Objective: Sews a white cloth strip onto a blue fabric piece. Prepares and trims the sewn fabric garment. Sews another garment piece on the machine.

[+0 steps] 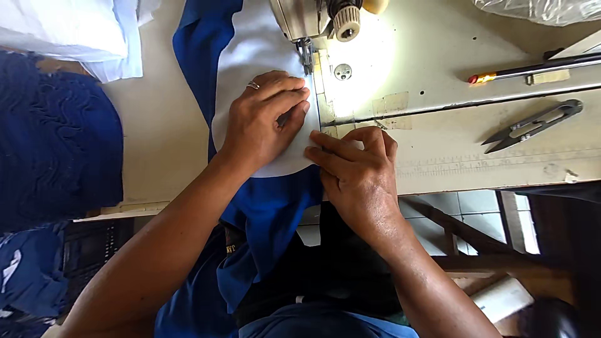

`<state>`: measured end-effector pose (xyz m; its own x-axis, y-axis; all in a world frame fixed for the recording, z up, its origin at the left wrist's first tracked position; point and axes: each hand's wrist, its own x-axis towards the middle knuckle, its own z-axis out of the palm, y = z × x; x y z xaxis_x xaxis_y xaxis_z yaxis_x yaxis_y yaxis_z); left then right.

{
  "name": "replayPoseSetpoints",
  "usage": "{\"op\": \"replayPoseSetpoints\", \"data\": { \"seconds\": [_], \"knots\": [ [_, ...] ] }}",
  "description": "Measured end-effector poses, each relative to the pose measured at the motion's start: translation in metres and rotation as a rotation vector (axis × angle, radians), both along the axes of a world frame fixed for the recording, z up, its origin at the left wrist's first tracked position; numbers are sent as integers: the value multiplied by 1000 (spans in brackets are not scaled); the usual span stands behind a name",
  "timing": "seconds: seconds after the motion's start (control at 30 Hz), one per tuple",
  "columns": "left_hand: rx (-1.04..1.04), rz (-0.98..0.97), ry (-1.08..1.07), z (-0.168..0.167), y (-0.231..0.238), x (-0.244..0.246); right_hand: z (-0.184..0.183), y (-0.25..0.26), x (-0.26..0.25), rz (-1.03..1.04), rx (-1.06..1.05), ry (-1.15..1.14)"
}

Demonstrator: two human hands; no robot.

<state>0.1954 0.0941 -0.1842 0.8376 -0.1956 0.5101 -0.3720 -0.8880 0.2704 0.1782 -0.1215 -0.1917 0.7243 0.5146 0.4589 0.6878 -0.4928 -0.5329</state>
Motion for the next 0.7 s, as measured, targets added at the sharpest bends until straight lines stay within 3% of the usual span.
{"op": "replayPoseSetpoints", "data": {
  "seconds": [0.7],
  "knots": [
    [-67, 4, -27, 0, 11, 25, 4, 11, 24, 2, -5, -23]
  ]
}}
